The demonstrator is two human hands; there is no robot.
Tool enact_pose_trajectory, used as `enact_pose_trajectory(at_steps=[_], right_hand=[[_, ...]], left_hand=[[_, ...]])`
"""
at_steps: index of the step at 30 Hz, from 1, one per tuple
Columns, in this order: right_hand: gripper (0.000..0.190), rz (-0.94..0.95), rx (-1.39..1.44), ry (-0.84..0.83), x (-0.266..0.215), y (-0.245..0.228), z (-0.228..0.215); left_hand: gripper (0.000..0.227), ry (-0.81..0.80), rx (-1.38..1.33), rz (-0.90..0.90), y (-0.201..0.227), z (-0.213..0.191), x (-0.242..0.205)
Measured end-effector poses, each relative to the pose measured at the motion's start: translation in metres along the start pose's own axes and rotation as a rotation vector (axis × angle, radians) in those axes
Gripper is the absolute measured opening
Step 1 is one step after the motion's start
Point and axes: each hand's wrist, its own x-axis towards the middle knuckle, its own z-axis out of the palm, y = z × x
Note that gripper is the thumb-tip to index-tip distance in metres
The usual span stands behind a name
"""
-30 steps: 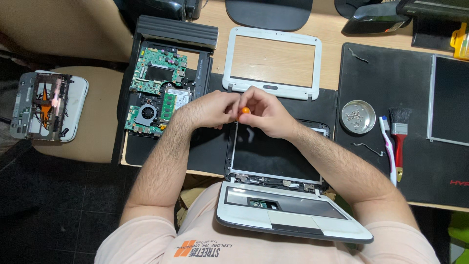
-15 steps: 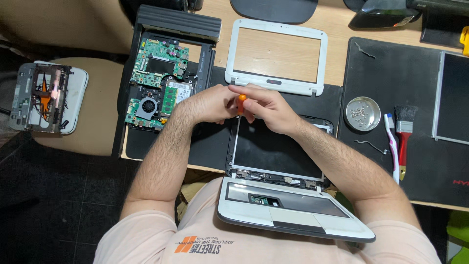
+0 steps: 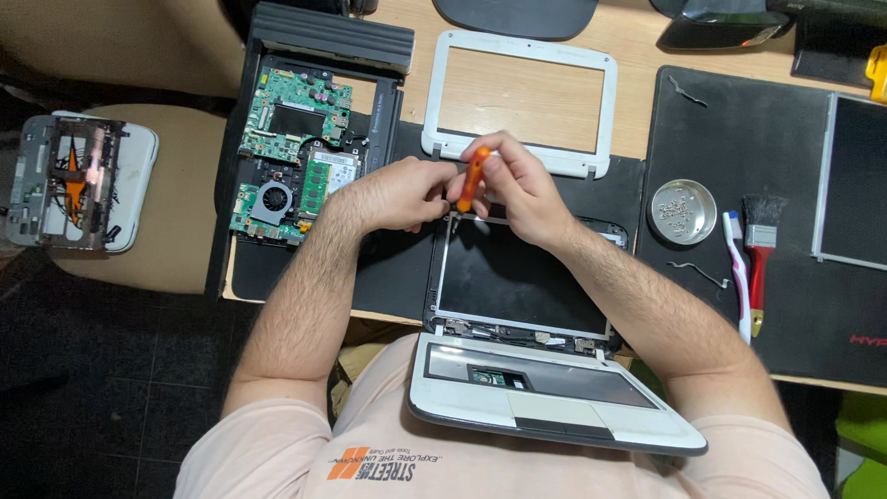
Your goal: The person disassembles a white laptop by first removing the screen bezel and then unscrewing and detaching the display panel. They proceed to remove the keyboard cover and unscrew the hard drive from its bay.
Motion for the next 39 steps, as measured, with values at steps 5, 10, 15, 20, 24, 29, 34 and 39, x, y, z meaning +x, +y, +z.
enact_pose_trajectory(at_steps=[5, 10, 15, 20, 24, 29, 34, 39], right_hand=[[0.034, -0.012, -0.070, -0.009, -0.015, -0.023, -0.028], [0.031, -0.004, -0.207, 0.037, -0.064, -0.077, -0.077], [0.022, -0.069, -0.451, 0.382, -0.136, -0.094, -0.155], [0.015, 0.015, -0.683, 0.569, -0.165, -0.117, -0.162], [0.013, 0.140, -0.775, 0.680, -0.166, -0.123, -0.154], [0.016, 0.117, -0.839, 0.668, -0.171, -0.119, -0.150], [0.020, 0.088, -0.844, 0.651, -0.174, -0.109, -0.156], [0.019, -0.099, -0.534, 0.692, -0.191, -0.098, -0.148]], left_hand=[[0.017, 0.001, 0.037, -0.018, 0.009, -0.001, -0.005], [0.023, -0.002, 0.222, 0.010, 0.006, 0.008, 0.008], [0.023, 0.136, 0.392, 0.051, 0.024, 0.017, 0.006], [0.022, 0.267, 0.436, 0.252, 0.011, 0.041, 0.019], [0.020, 0.359, 0.495, 0.469, -0.001, 0.060, 0.027], [0.020, 0.361, 0.543, 0.545, -0.006, 0.066, 0.030], [0.022, 0.395, 0.593, 0.572, -0.005, 0.066, 0.028], [0.021, 0.369, 0.573, 0.562, 0.002, 0.064, 0.025]])
